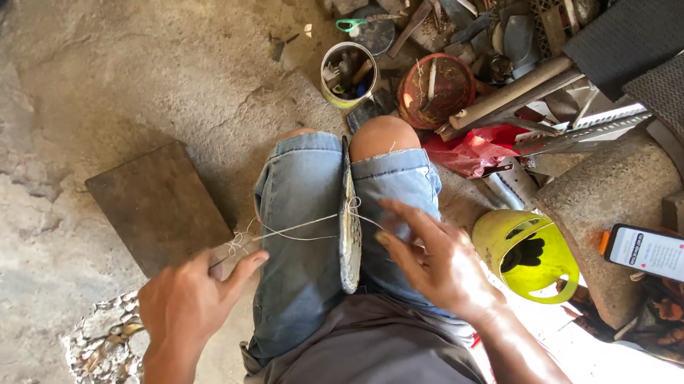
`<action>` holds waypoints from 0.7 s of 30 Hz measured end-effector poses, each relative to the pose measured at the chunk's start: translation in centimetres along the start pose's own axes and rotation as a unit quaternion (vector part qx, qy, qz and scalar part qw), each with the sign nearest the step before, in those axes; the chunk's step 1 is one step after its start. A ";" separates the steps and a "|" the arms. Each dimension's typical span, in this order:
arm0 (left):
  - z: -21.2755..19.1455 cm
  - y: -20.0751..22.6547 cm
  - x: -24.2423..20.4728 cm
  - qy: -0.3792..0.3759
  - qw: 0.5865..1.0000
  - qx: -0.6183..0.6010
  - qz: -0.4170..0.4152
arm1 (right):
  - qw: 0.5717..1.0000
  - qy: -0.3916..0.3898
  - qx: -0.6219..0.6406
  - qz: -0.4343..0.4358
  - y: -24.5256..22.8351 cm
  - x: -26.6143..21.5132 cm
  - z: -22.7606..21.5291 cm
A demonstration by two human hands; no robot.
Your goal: Hand-stitching a shoe sole using a needle and thread
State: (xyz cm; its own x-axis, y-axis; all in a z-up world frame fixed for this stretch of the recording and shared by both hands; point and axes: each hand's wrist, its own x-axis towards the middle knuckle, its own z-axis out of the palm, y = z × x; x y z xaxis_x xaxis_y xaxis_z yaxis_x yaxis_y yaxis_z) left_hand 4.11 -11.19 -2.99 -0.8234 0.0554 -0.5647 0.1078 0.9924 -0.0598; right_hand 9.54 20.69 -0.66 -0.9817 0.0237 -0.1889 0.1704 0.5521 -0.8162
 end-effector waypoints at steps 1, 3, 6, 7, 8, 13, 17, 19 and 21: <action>-0.1 0.1 -0.3 0.073 0.997 -0.025 0.006 | 0.999 -0.026 -0.024 0.008 0.2 -0.3 -0.5; -0.4 1.0 -0.9 0.145 0.988 -0.056 -0.005 | 0.996 -0.067 -0.050 0.006 0.2 -1.1 -1.0; -0.9 3.3 -0.3 0.074 0.980 -0.168 0.082 | 0.996 -0.060 0.047 -0.036 -0.2 -2.9 -1.5; -0.7 4.0 0.0 0.060 0.962 -0.240 0.117 | 0.986 -0.020 0.153 -0.056 -0.3 -3.5 -1.8; -0.6 4.7 0.5 0.047 0.937 -0.308 0.156 | 0.963 0.024 0.257 -0.075 -0.4 -4.1 -2.0; -1.9 5.7 0.2 -0.018 0.806 -0.555 0.205 | 0.903 0.002 0.420 -0.092 -1.7 -3.6 -2.3; -0.6 8.1 0.4 0.093 0.856 -0.467 0.203 | 0.988 -0.030 0.146 -0.036 -4.7 -1.9 -0.4; 0.2 9.3 0.5 0.129 0.886 -0.391 0.213 | 0.999 -0.034 0.038 -0.008 -4.4 -1.4 1.2; -1.0 9.3 0.0 0.158 0.909 -0.313 0.223 | 0.996 -0.036 -0.072 0.024 -3.7 -1.3 2.4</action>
State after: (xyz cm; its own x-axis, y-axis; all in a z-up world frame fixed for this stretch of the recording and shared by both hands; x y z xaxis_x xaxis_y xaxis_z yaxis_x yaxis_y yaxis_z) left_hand 4.55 -1.83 -2.78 -0.9049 0.3993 -0.1471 0.2140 0.7258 0.6538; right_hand 10.40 16.65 1.29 -0.9633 -0.0042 -0.2685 0.1976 0.6657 -0.7196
